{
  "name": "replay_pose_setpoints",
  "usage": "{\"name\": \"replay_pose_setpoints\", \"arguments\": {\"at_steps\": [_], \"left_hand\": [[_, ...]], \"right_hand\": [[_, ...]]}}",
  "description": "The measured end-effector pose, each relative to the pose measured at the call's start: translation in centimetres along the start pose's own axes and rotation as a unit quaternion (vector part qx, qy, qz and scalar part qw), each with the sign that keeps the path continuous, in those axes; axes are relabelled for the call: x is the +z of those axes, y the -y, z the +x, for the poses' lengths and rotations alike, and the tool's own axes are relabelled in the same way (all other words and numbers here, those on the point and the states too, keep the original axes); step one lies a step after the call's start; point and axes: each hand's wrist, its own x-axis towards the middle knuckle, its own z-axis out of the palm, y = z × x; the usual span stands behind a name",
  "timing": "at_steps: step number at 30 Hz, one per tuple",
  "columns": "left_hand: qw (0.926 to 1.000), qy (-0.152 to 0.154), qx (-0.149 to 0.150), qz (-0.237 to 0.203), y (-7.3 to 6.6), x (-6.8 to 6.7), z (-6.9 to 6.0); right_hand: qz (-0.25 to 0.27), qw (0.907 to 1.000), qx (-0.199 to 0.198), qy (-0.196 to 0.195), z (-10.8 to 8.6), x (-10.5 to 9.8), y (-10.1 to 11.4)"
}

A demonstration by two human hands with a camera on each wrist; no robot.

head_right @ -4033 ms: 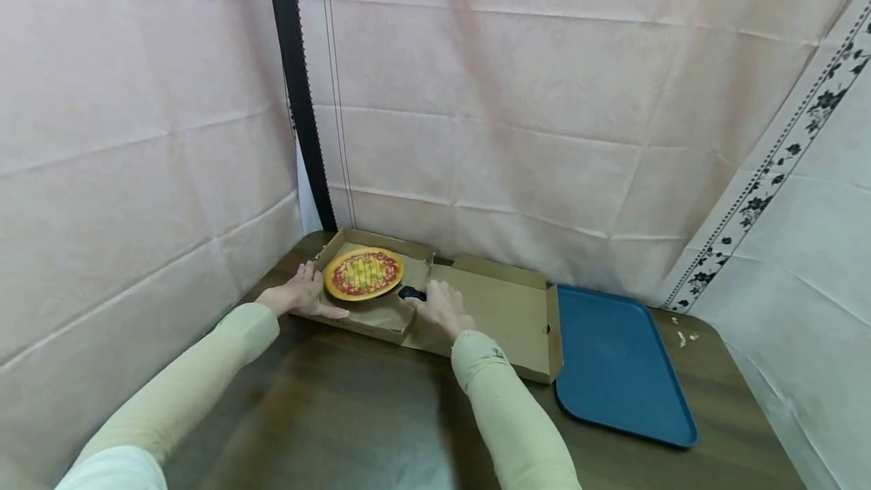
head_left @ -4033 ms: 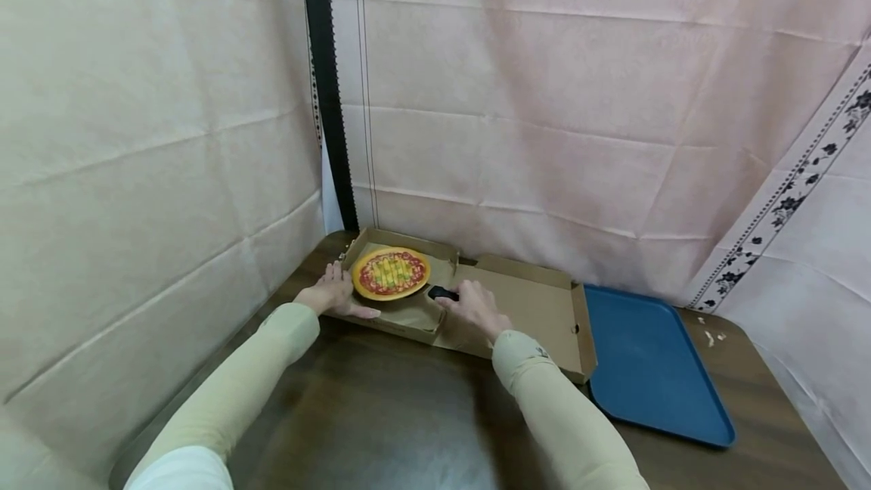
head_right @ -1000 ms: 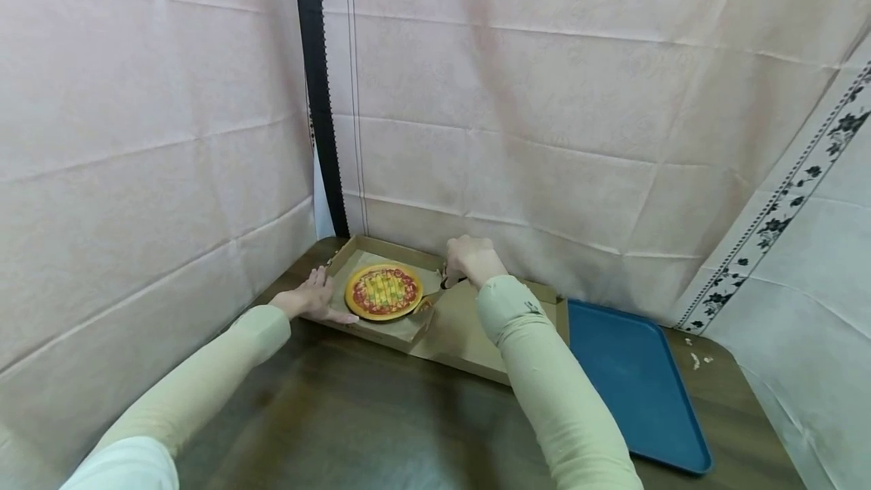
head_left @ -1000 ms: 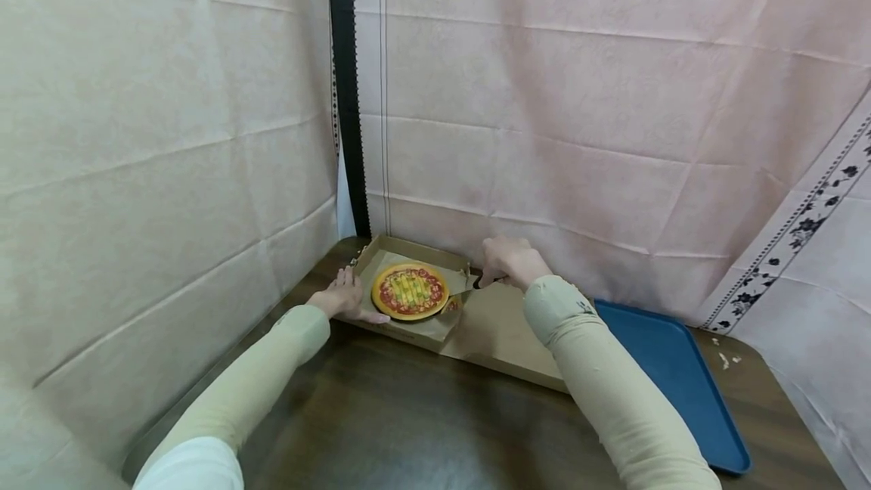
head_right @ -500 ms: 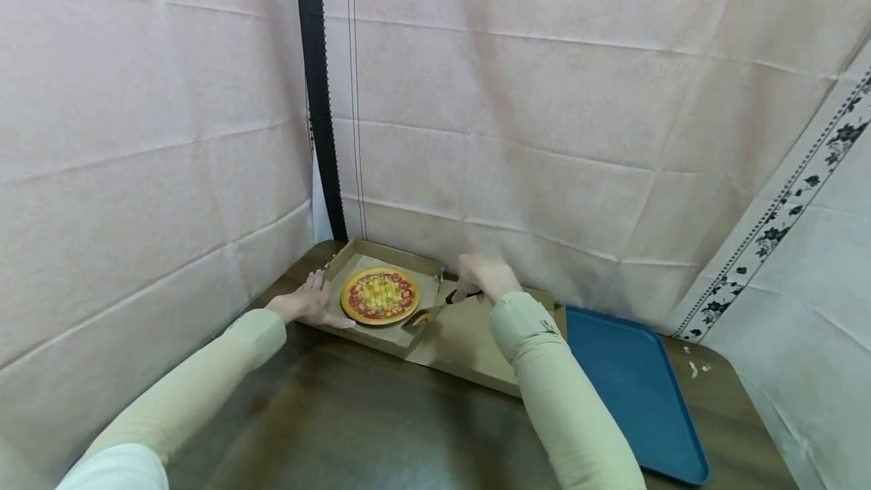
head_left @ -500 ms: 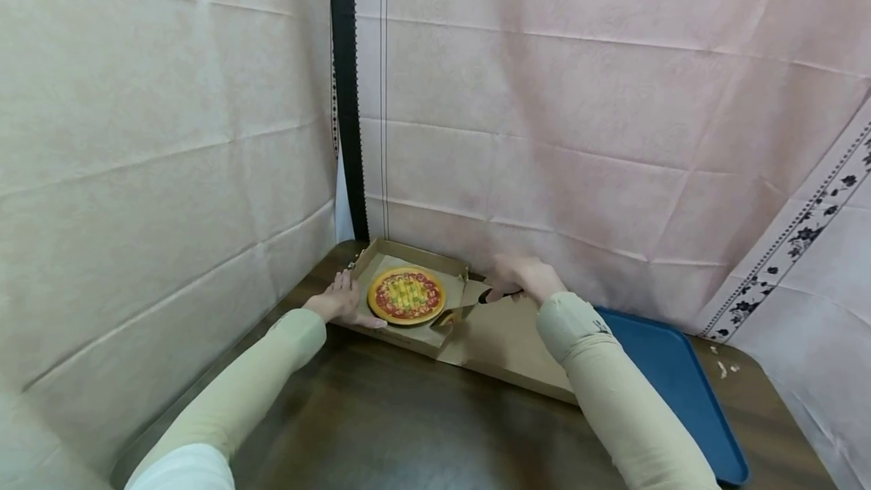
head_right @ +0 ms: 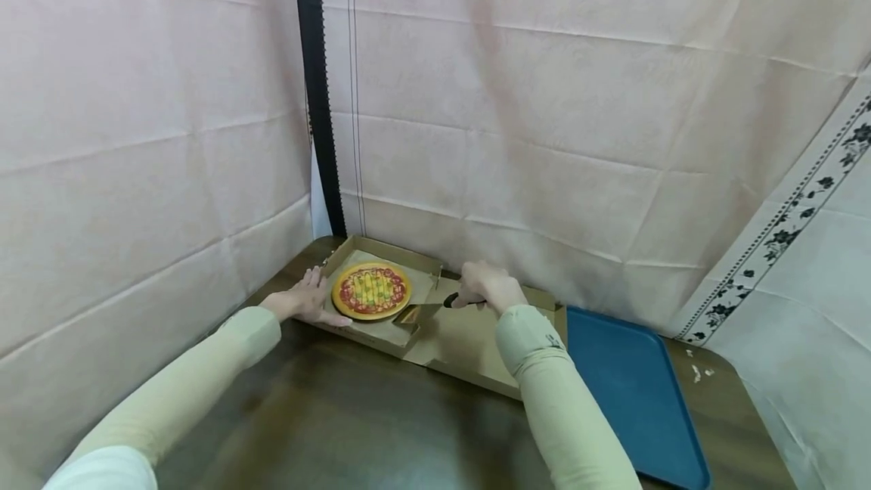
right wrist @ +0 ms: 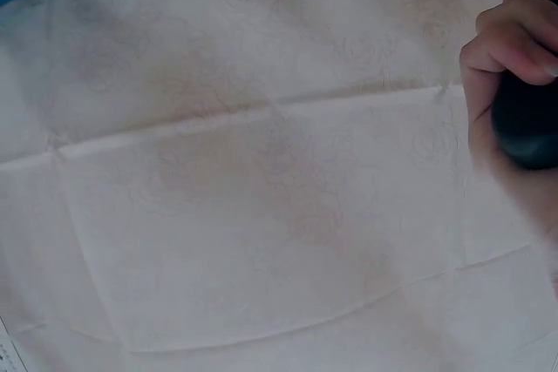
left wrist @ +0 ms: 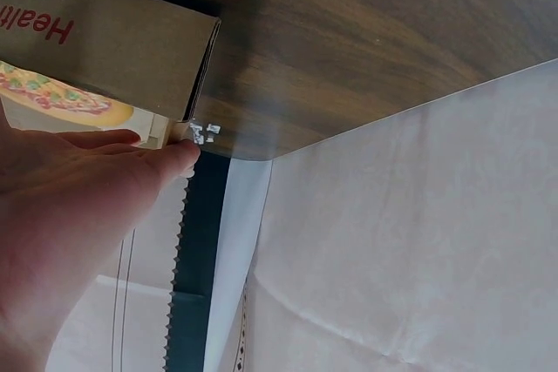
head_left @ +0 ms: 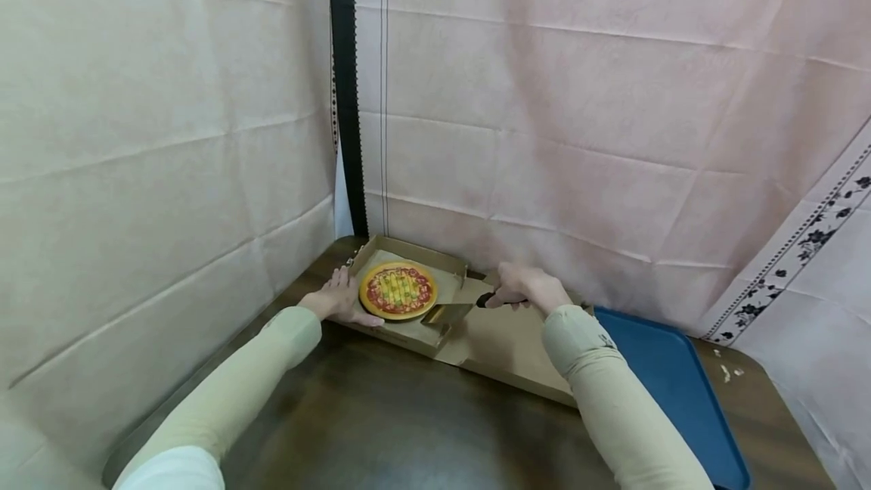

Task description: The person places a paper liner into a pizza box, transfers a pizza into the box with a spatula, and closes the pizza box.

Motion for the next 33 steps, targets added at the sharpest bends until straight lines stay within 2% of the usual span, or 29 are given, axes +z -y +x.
{"name": "replay_pose_setpoints", "arguments": {"at_steps": [14, 19, 24, 28, 33], "left_hand": [[0.9998, 0.008, -0.015, -0.007, -0.2, -0.3, -0.2], [0.9998, 0.012, -0.014, -0.005, -0.4, -0.4, -0.4], [0.9998, 0.016, -0.005, -0.010, -0.4, -0.2, -0.4], [0.9999, 0.012, -0.007, -0.009, -0.3, -0.3, -0.2], [1.0000, 0.008, -0.002, -0.001, -0.1, -0.2, 0.0]], "right_hand": [[0.016, 0.9991, -0.031, -0.022, 0.1, 1.3, -0.7], [0.030, 0.9981, -0.035, -0.041, 0.0, 2.0, -1.8], [0.065, 0.9952, -0.053, -0.049, -1.0, 2.8, -3.8], [0.095, 0.9901, -0.067, -0.079, -2.2, 3.7, -5.7], [0.125, 0.9772, -0.078, -0.153, -3.8, 5.5, -8.5]]}}
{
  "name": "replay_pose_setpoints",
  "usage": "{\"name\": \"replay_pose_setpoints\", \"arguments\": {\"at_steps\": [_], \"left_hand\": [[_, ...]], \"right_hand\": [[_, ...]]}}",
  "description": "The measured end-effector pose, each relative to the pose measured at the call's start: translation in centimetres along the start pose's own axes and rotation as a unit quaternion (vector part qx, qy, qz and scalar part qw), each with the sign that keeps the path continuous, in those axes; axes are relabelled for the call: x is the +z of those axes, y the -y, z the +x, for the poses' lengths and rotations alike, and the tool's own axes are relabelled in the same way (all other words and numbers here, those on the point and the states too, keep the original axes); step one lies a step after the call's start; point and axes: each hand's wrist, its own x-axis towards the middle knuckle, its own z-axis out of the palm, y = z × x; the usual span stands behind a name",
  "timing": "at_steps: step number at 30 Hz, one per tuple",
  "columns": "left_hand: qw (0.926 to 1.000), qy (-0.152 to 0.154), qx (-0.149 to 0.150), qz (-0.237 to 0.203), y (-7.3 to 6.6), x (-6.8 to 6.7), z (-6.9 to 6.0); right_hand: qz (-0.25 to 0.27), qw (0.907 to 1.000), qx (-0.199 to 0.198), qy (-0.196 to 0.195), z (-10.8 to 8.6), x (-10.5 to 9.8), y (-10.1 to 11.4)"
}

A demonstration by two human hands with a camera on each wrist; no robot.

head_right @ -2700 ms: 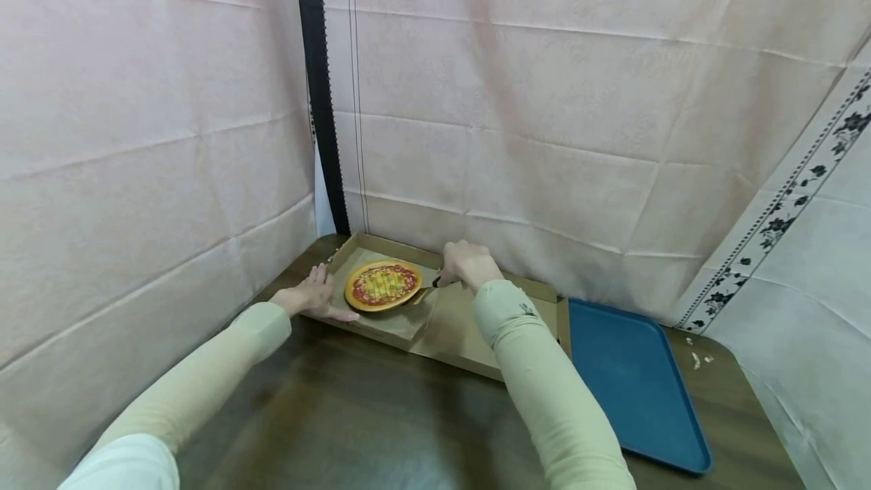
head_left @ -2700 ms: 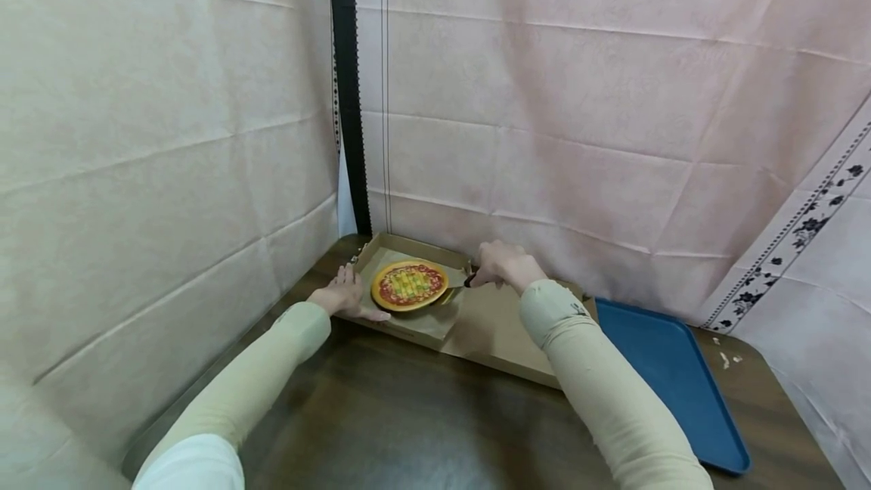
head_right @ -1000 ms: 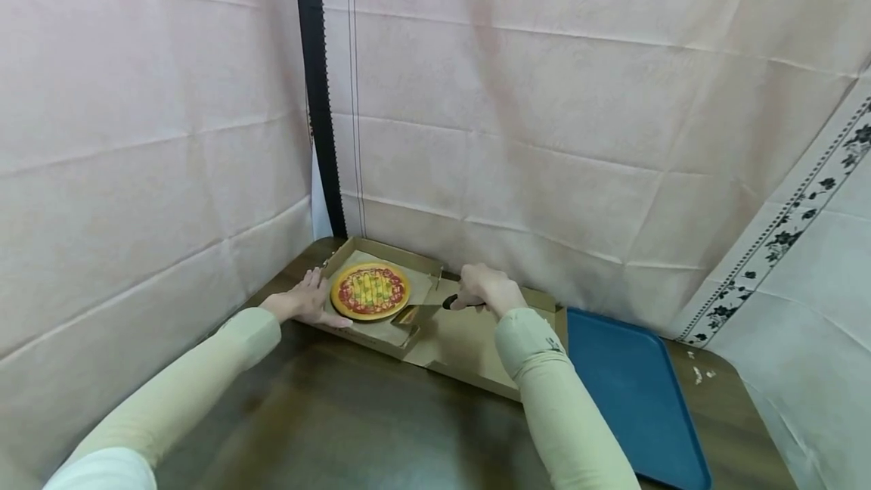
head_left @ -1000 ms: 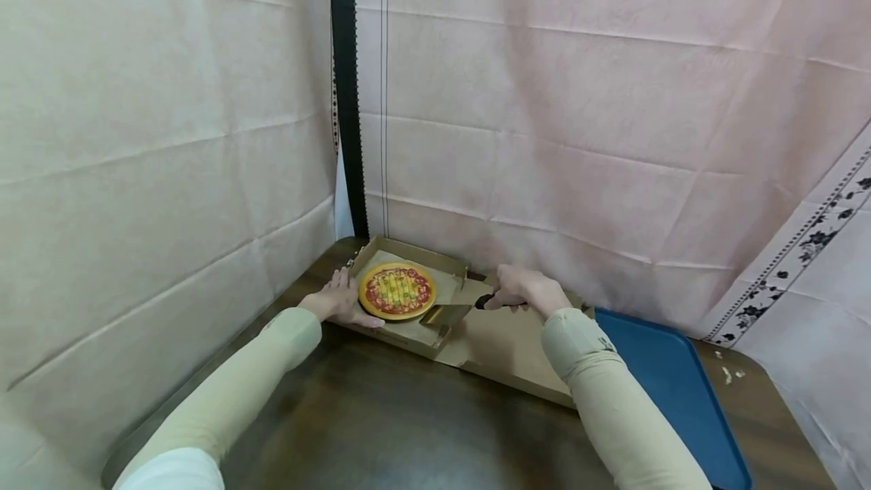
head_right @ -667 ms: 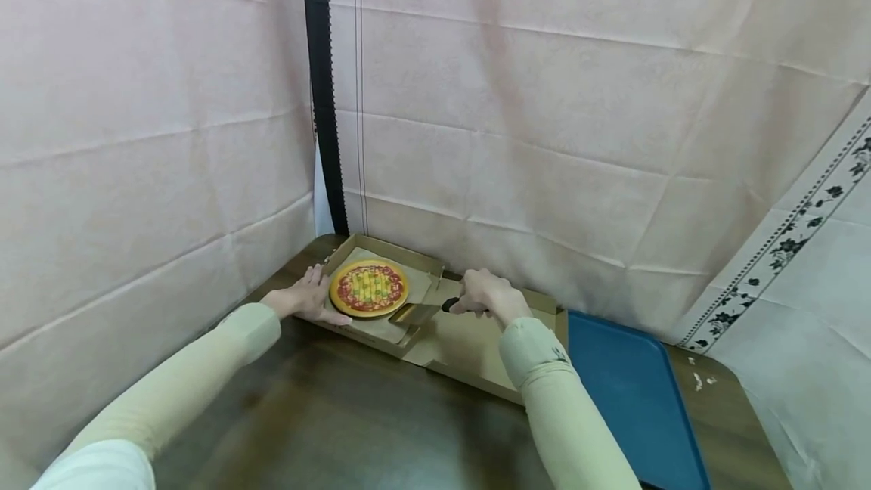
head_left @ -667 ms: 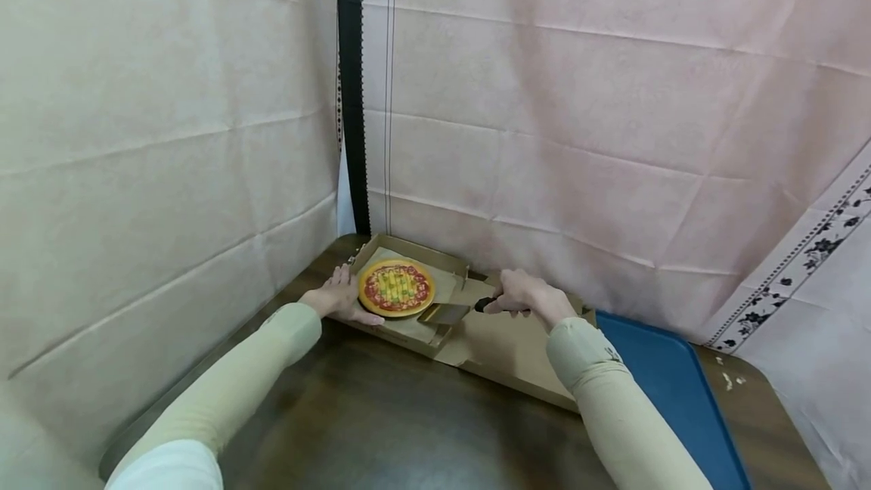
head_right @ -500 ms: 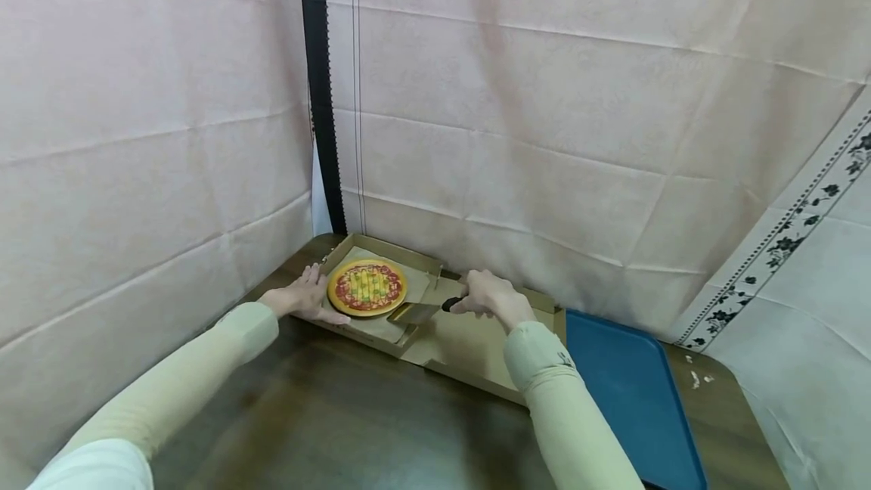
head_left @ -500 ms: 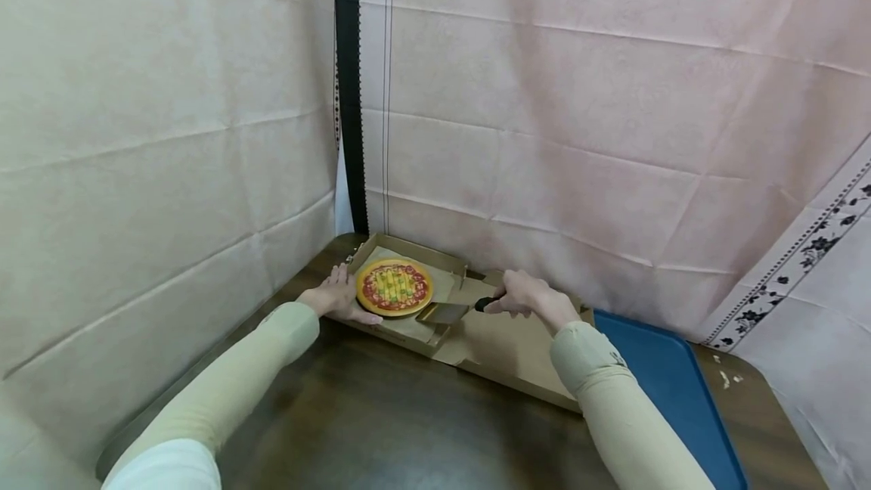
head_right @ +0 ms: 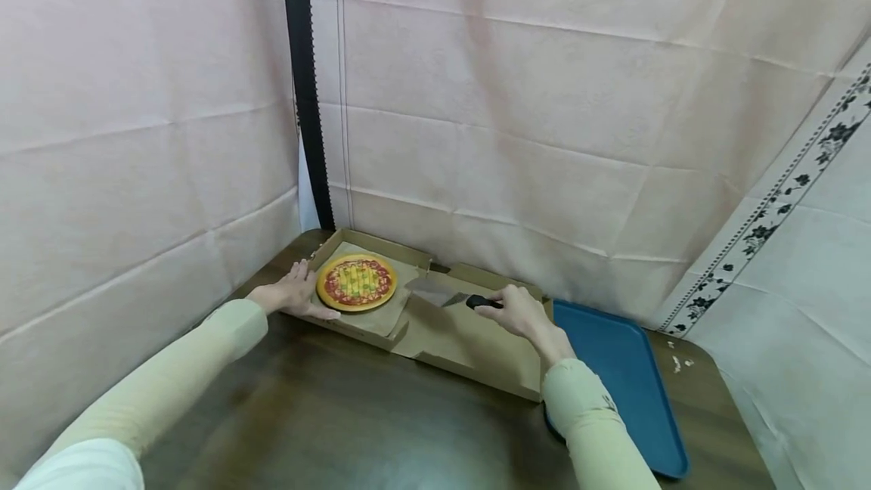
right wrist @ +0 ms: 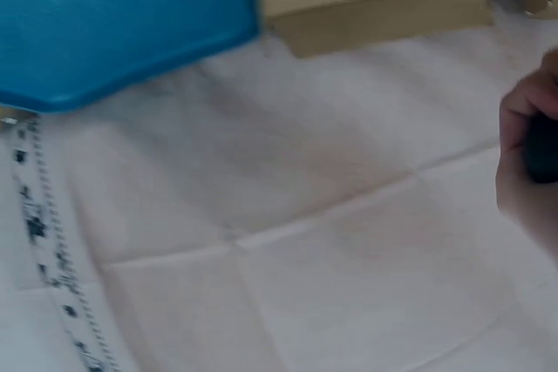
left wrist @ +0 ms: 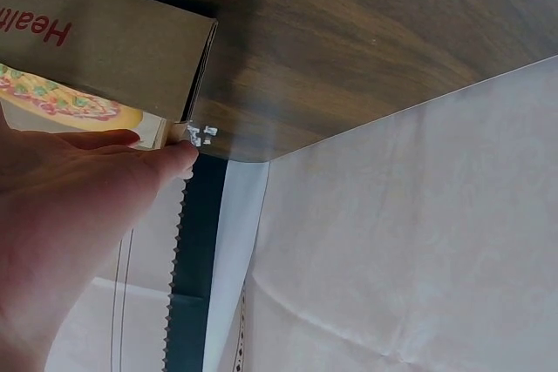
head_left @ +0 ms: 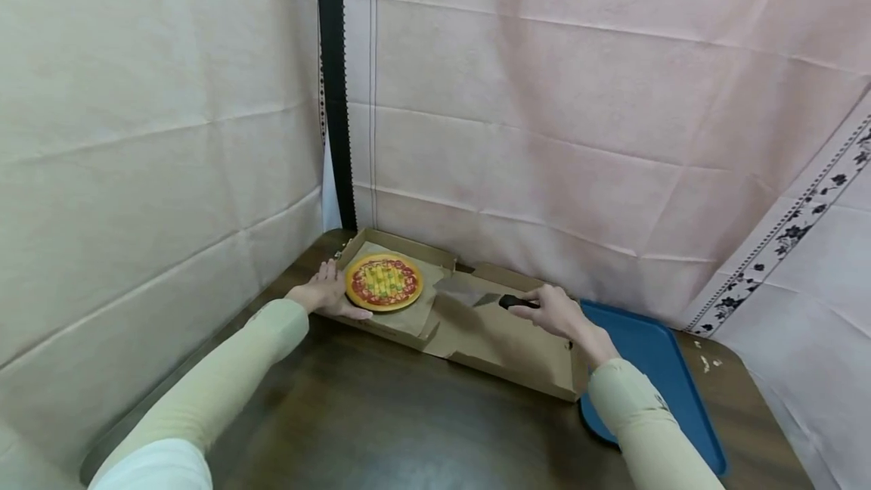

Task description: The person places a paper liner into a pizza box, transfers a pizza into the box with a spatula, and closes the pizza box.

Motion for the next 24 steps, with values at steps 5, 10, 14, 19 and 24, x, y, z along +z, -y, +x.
{"name": "replay_pose_setpoints", "arguments": {"at_steps": [5, 10, 14, 19, 24], "left_hand": [[1.0000, -0.002, 0.006, -0.004, -0.2, -0.1, -0.1], [0.9999, -0.009, 0.008, 0.005, -0.2, 0.0, 0.0], [0.9997, -0.012, 0.020, 0.007, -0.6, 0.1, 0.5], [0.9997, -0.012, 0.019, -0.010, -0.8, 0.0, 0.4], [0.9995, -0.013, 0.018, -0.022, 0.0, -0.1, 0.0]], "right_hand": [[0.031, 0.9971, 0.012, -0.068, -2.5, 0.8, -2.7], [0.044, 0.9902, 0.050, -0.123, -4.6, 1.1, -4.7], [0.034, 0.9813, 0.082, -0.171, -6.5, 1.1, -6.4], [0.023, 0.9714, 0.103, -0.213, -8.4, 0.9, -8.3], [0.013, 0.9655, 0.109, -0.236, -9.5, 0.8, -9.9]]}}
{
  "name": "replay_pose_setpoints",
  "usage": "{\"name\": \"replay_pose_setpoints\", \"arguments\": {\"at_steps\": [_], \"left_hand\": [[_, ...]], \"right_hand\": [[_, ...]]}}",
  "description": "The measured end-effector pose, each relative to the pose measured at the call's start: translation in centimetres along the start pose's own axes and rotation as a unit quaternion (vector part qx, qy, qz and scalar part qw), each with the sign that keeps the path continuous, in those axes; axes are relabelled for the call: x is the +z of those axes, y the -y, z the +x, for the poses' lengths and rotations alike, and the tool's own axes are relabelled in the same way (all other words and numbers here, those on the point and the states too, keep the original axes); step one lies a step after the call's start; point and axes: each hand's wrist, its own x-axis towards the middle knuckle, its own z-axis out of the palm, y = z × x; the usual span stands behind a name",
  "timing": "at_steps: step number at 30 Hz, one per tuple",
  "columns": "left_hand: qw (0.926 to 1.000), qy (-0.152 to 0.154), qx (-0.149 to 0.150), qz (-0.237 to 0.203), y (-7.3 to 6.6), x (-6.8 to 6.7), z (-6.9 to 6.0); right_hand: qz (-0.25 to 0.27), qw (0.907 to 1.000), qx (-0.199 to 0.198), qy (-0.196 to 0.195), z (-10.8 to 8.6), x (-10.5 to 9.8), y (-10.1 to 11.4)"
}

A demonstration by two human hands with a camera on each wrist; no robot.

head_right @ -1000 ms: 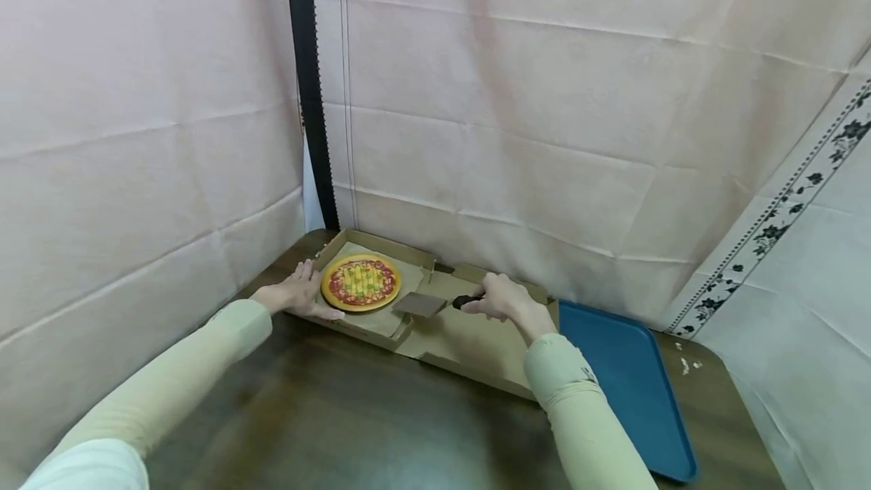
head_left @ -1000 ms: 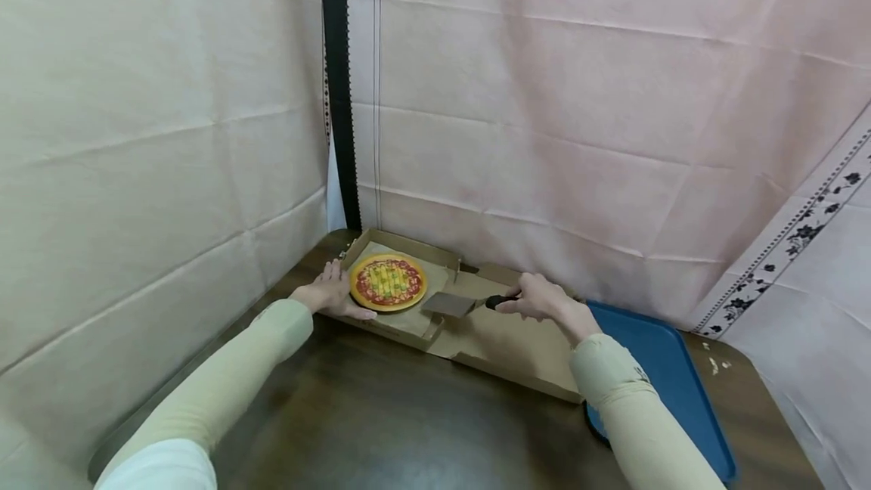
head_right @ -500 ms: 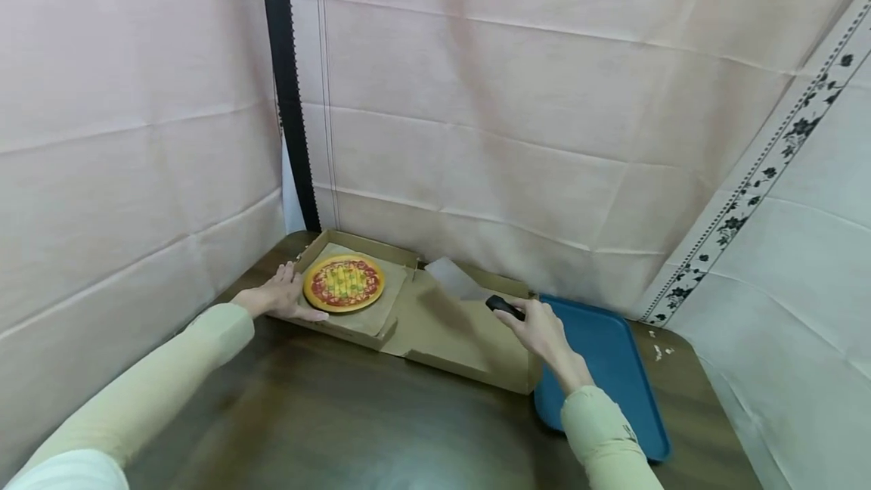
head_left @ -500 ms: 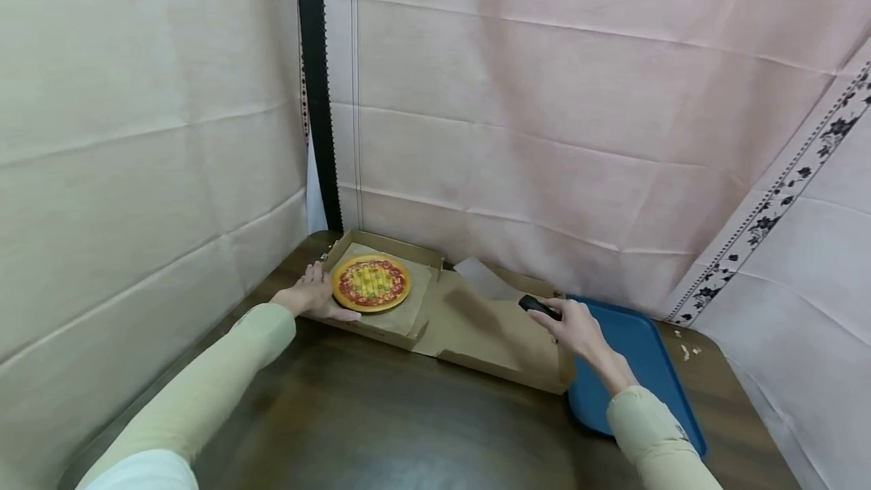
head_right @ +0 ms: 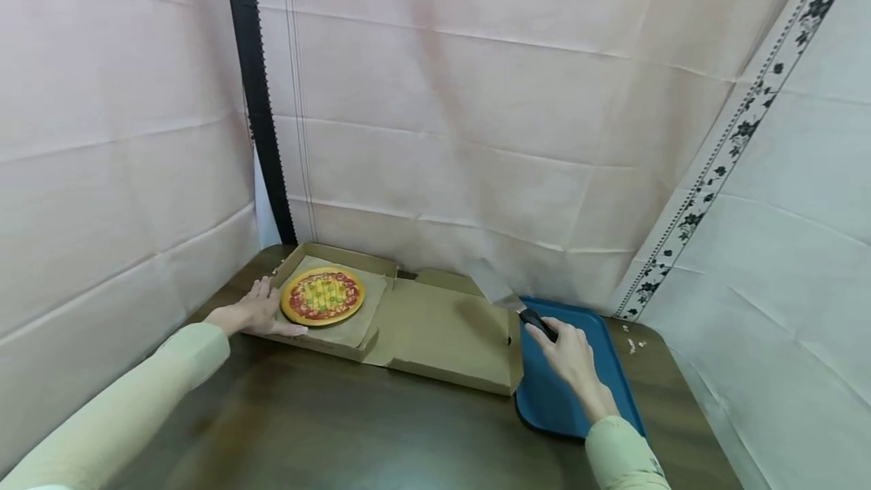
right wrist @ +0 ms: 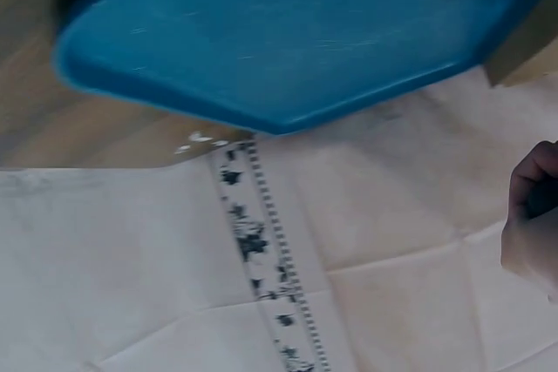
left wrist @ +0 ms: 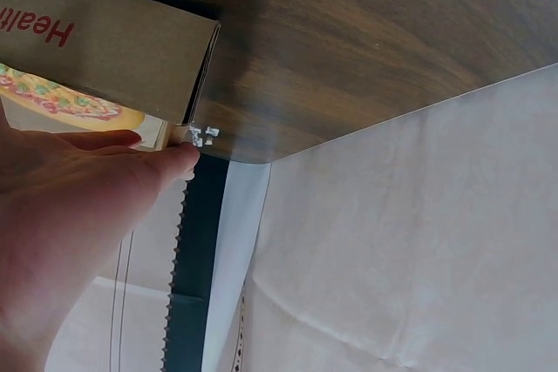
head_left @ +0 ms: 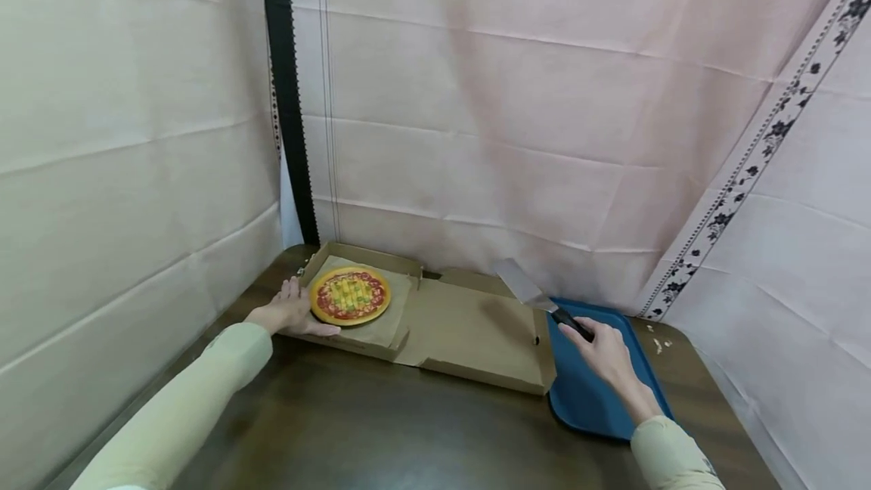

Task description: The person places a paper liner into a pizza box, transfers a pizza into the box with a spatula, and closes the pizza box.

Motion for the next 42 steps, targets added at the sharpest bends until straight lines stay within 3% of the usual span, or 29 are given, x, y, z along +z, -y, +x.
{"name": "replay_pose_setpoints", "arguments": {"at_steps": [8, 19, 33, 42], "left_hand": [[0.9998, -0.006, 0.018, -0.001, 0.4, 0.4, 0.5], [0.9996, 0.005, 0.028, 0.000, 1.0, 0.3, -0.1], [0.9992, 0.003, 0.031, 0.024, 0.2, 0.0, 0.3], [0.9994, 0.005, 0.032, 0.015, 0.5, 0.1, 0.2]], "right_hand": [[-0.027, 0.9982, 0.036, -0.040, -1.5, -1.2, -3.4], [-0.054, 0.9942, 0.089, -0.027, -4.3, -1.9, -7.3], [-0.121, 0.9884, 0.086, -0.033, -6.2, -4.3, -11.1], [-0.139, 0.9859, 0.093, -0.009, -7.2, -3.9, -12.7]]}}
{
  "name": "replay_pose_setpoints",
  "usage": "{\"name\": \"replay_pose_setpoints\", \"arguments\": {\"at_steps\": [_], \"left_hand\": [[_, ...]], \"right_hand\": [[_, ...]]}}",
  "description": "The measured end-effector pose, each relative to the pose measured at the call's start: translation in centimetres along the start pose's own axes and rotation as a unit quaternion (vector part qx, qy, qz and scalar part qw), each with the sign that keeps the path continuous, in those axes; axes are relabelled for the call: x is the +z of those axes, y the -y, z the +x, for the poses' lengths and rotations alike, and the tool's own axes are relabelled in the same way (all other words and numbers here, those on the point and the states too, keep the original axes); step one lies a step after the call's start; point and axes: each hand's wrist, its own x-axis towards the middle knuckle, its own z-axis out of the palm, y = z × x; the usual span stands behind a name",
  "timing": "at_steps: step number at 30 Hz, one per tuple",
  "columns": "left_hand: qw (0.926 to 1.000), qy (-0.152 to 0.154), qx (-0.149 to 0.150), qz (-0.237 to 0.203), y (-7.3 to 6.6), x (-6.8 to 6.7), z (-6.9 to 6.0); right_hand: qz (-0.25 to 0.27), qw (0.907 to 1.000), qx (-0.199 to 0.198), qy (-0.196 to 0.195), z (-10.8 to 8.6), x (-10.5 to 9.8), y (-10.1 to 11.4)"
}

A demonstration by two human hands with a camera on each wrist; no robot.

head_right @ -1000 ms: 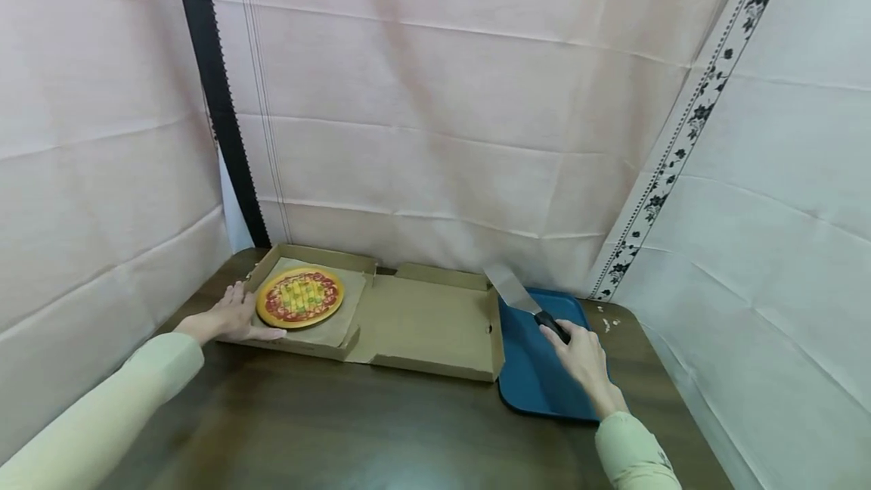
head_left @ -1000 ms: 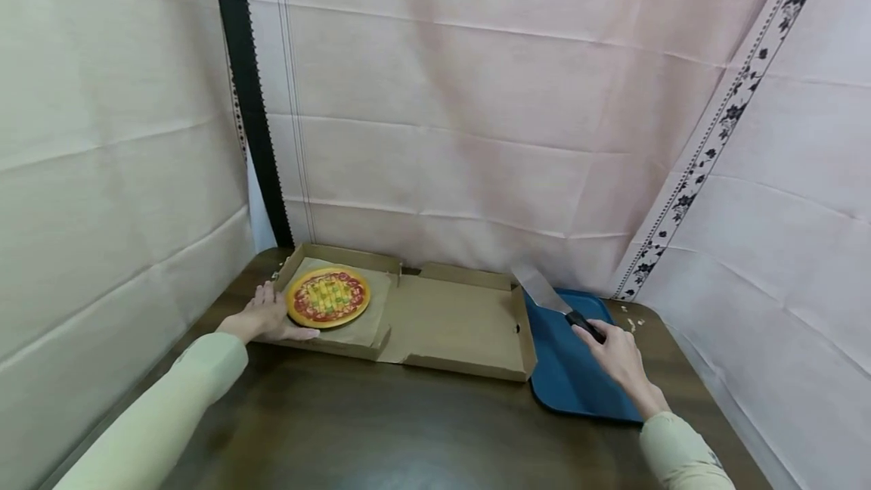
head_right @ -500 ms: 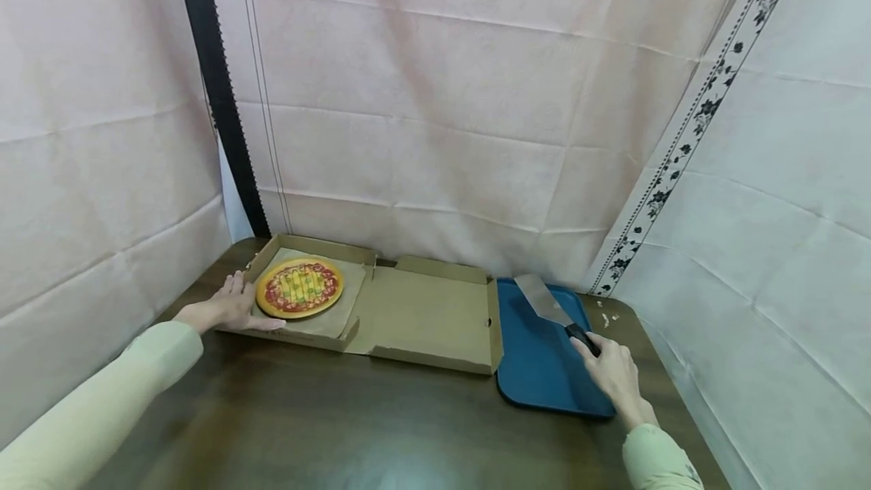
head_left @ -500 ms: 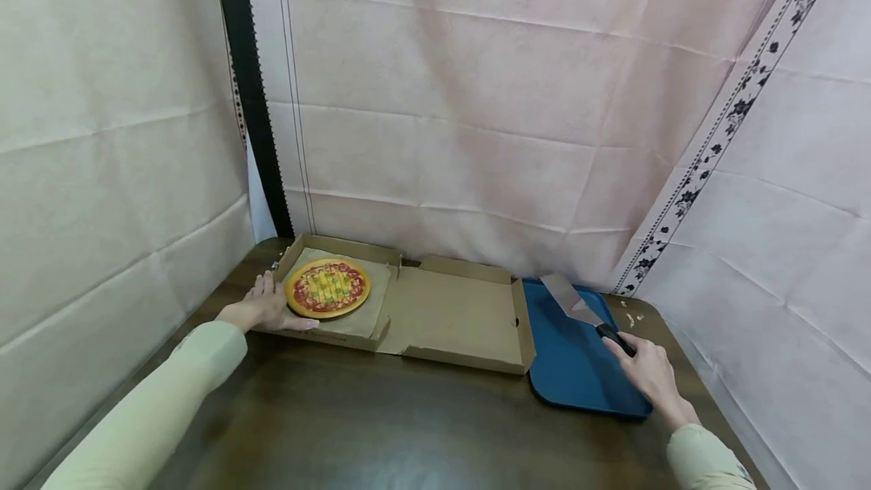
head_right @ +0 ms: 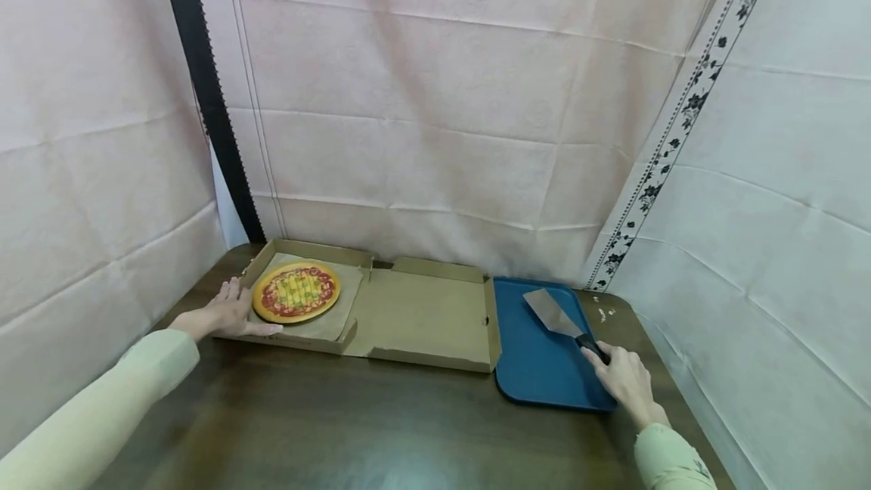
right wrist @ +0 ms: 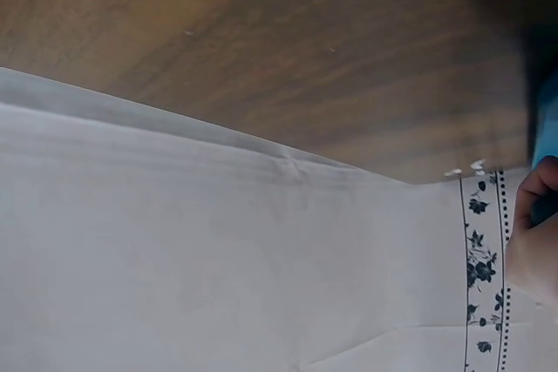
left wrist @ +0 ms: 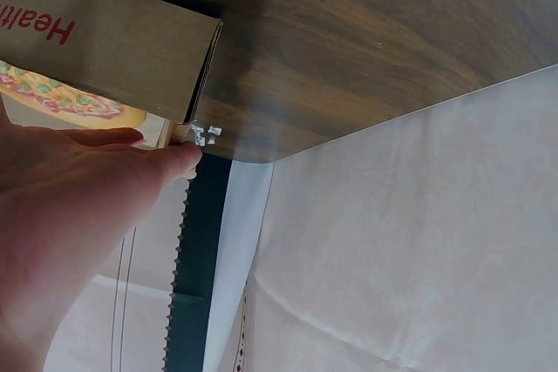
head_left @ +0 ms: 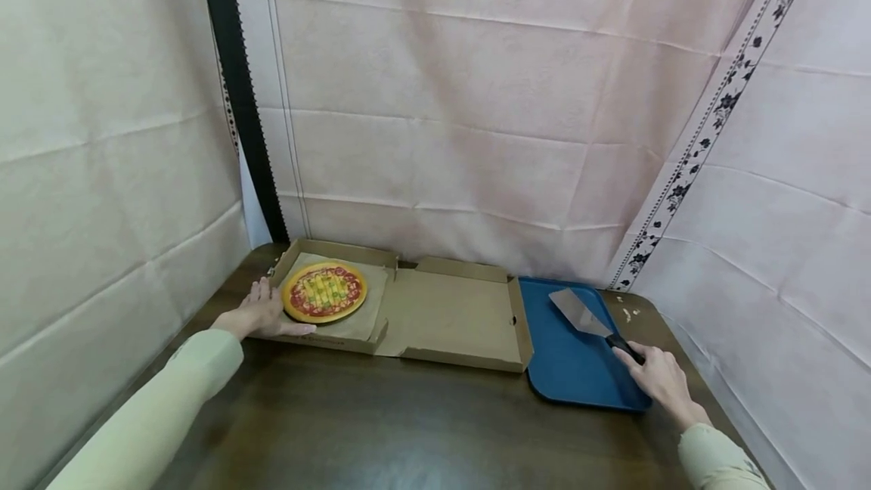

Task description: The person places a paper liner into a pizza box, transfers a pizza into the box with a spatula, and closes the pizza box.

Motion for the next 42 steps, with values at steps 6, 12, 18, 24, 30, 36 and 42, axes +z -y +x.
{"name": "replay_pose_setpoints", "arguments": {"at_steps": [6, 12, 18, 24, 30, 36, 42], "left_hand": [[1.0000, 0.004, 0.001, -0.001, 0.1, 0.6, -0.3], [0.9999, 0.000, -0.003, -0.012, 0.5, 0.6, -0.5], [0.9995, 0.003, -0.006, -0.031, 1.0, 0.6, -0.5], [1.0000, 0.000, 0.002, -0.007, 0.8, 0.3, -0.2], [1.0000, 0.003, -0.001, 0.007, 0.4, 0.4, 0.0], [1.0000, 0.005, -0.006, -0.003, 0.3, 0.2, 0.0], [0.9999, 0.011, -0.005, -0.006, 0.0, 0.0, 0.0]], "right_hand": [[-0.006, 0.9994, 0.017, 0.028, -0.6, 0.6, -0.8], [-0.008, 0.9995, 0.012, 0.027, -0.7, 0.7, -0.9], [-0.013, 0.9993, 0.010, 0.033, -0.4, 0.7, -0.9], [-0.023, 0.9989, 0.015, 0.038, -0.6, 0.7, -1.1], [-0.050, 0.9979, -0.003, 0.043, -0.5, 0.5, -1.1], [-0.061, 0.9973, -0.020, 0.036, -0.4, 0.3, -0.8], [-0.075, 0.9964, -0.028, 0.029, -0.8, 0.5, -1.2]]}}
